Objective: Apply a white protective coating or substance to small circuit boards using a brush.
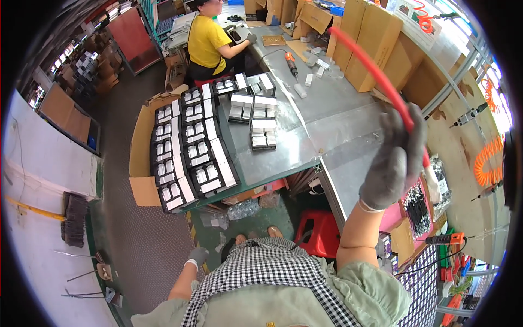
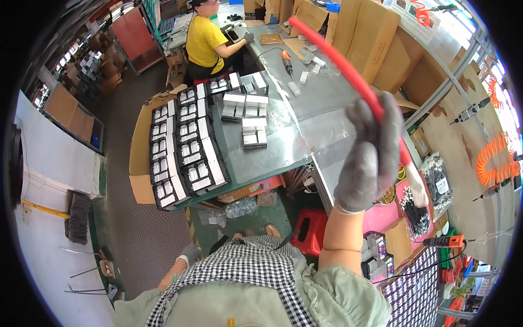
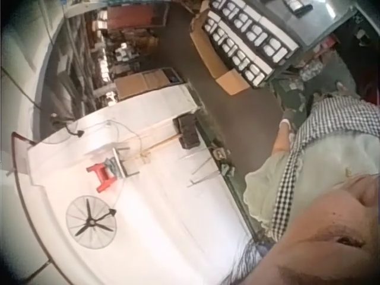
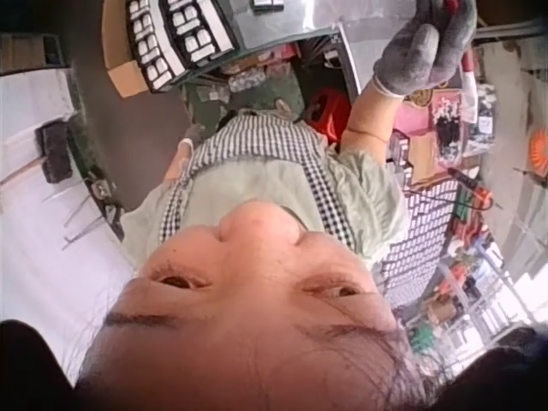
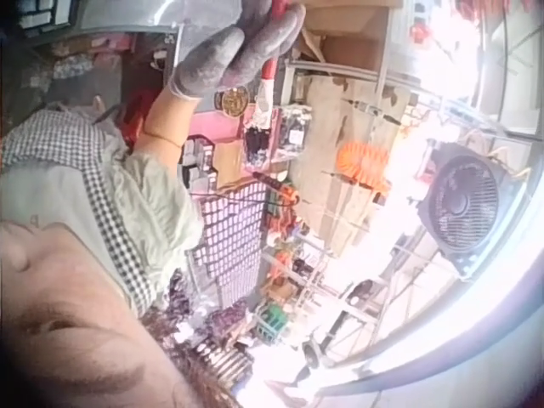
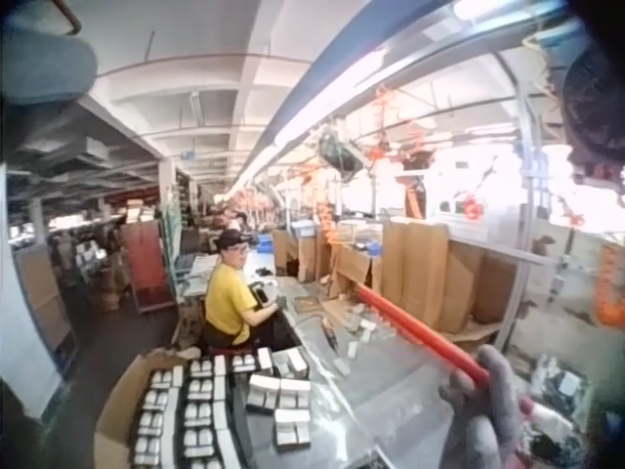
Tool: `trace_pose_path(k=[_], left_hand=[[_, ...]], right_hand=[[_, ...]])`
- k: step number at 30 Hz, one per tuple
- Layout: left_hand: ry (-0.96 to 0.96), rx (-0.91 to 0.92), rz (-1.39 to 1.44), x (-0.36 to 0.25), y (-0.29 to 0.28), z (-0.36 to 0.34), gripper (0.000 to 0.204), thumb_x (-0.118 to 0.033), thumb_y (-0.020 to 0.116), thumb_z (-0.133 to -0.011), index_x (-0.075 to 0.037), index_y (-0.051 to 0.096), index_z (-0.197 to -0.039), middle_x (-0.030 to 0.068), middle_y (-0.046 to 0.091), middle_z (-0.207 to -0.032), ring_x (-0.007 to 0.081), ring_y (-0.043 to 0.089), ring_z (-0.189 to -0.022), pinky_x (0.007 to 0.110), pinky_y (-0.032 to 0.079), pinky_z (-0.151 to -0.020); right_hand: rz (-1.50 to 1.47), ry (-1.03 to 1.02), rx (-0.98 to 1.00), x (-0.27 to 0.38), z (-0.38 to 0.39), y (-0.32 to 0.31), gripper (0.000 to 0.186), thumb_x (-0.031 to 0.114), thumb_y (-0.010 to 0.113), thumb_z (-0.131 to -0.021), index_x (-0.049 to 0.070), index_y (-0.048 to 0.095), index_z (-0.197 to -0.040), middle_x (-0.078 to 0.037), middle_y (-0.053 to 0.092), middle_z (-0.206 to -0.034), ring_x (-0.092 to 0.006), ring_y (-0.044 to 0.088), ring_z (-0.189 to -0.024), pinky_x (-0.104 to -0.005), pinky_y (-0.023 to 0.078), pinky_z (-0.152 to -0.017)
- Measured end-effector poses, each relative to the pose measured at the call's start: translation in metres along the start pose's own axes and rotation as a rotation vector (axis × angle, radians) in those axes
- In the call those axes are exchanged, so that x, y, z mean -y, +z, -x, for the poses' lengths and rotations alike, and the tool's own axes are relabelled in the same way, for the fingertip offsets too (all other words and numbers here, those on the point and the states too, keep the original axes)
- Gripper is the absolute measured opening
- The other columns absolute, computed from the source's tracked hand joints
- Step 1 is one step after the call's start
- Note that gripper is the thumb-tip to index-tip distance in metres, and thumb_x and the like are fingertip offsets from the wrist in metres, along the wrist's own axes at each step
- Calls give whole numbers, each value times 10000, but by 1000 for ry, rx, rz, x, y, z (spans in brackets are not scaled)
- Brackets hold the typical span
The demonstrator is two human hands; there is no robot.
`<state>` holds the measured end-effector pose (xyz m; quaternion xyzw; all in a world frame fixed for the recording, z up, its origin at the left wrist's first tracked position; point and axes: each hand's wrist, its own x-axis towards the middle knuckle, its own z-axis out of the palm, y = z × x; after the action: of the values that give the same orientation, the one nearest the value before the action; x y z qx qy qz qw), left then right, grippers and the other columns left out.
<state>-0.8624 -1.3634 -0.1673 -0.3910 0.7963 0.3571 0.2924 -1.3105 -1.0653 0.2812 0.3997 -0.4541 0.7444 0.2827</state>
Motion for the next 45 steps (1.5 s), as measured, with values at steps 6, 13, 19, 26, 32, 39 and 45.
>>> trace_pose_path(k=[6,13,19,26,32,39,45], left_hand=[[23,-6,-34,7,7,-4,341,-323,561,-897,-45,705,-1034,141,713,-805,252,699,-691,371,545,-640],[-125,-20,208,-8,10,0,343,-311,596,-891,-48,707,-1081,153,727,-902,265,713,-767,380,546,-733],[-106,-4,137,-10,10,-13,361,-302,603,-902,-60,688,-1157,145,733,-946,257,717,-814,380,544,-779],[24,-142,46,-14,13,-6,371,-296,611,-904,-37,678,-1161,149,732,-946,233,719,-770,367,550,-706],[-198,-61,316,-50,-4,23,334,-207,577,-948,-18,647,-1215,135,705,-1076,259,698,-868,378,543,-761],[-111,-93,293,-10,24,2,333,-293,580,-911,-47,704,-1098,136,729,-908,248,709,-761,372,542,-718],[190,-227,-300,2,34,1,292,-255,585,-896,-58,699,-1079,149,709,-1072,299,698,-942,411,542,-820]], right_hand=[[89,143,37,-10,-11,-6,553,102,388,-962,-125,307,-1460,-255,401,-1477,-360,524,-1281,-471,422,-1097],[265,5,2,-17,-10,-22,518,68,423,-920,-96,441,-1411,-223,467,-1424,-315,621,-1165,-432,475,-1019],[90,-214,-138,4,-16,-30,491,82,355,-955,-130,429,-1391,-240,457,-1430,-326,595,-1190,-468,492,-1005],[127,140,25,-35,-11,-39,482,90,441,-960,-113,441,-1397,-214,487,-1413,-287,622,-1157,-405,469,-1031],[196,-37,-61,-2,-27,-33,482,36,311,-978,-140,354,-1425,-258,457,-1422,-346,569,-1234,-453,445,-1078],[168,-156,-66,-23,-20,-63,463,28,353,-980,-115,404,-1418,-238,513,-1387,-323,585,-1213,-434,460,-1055],[241,-24,-25,-36,-12,-82,448,32,395,-971,-120,441,-1390,-239,516,-1366,-283,613,-1168,-399,484,-1023]])
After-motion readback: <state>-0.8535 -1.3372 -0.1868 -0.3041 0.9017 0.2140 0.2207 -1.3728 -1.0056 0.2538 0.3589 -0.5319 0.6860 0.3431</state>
